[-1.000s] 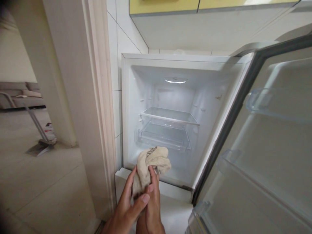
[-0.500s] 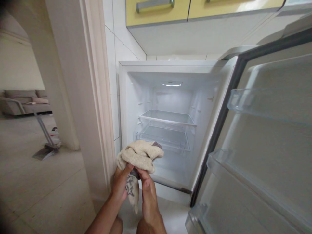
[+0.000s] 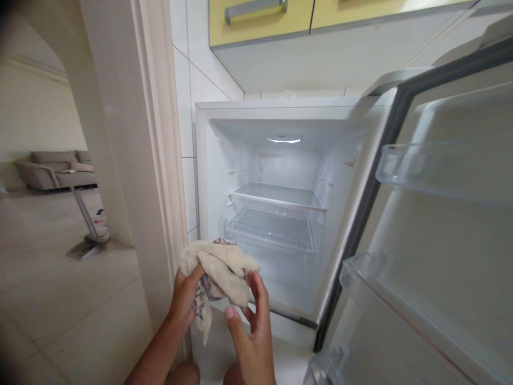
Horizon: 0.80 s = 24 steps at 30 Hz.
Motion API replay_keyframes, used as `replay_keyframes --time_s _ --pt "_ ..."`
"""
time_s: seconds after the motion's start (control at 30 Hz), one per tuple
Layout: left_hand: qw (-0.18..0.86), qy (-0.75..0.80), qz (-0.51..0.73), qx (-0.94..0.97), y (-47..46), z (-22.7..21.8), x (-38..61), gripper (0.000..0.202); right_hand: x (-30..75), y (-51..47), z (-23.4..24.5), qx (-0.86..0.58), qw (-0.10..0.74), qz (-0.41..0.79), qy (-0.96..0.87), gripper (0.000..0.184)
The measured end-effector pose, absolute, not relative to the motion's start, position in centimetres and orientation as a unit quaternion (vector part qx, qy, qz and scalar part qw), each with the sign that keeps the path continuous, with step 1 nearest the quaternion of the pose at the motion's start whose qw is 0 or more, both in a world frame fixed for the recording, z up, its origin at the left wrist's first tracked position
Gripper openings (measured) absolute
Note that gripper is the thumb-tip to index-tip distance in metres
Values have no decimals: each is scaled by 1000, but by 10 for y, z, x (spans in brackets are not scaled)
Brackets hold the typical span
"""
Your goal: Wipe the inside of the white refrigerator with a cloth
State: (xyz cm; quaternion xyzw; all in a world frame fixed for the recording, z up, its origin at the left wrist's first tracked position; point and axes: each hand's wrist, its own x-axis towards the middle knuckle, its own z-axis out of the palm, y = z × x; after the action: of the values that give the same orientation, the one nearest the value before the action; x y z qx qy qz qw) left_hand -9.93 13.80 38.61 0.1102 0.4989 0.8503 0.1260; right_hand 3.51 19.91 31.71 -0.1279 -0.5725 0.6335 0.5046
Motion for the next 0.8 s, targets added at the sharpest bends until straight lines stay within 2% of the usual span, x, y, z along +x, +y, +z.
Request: replay_keyframes --time_s 0.1,0.23,0.43,0.63,0.8 --pt "187 515 824 145 132 380 -89 62 27 192 312 -144 459 650 -588 86" --pt "237 524 787 222 122 376 -85 57 26 190 305 -174 470 679 -537 97" --pt "257 532 762 266 113 374 -85 56 34 194 313 -143 461 680 -552 82" --pt "238 548 715 363 105 375 -82 54 30 197 298 -230 503 679 -484 64" --pt "256 520 673 460 102 380 -80 41 30 193 307 -239 529 707 -405 63"
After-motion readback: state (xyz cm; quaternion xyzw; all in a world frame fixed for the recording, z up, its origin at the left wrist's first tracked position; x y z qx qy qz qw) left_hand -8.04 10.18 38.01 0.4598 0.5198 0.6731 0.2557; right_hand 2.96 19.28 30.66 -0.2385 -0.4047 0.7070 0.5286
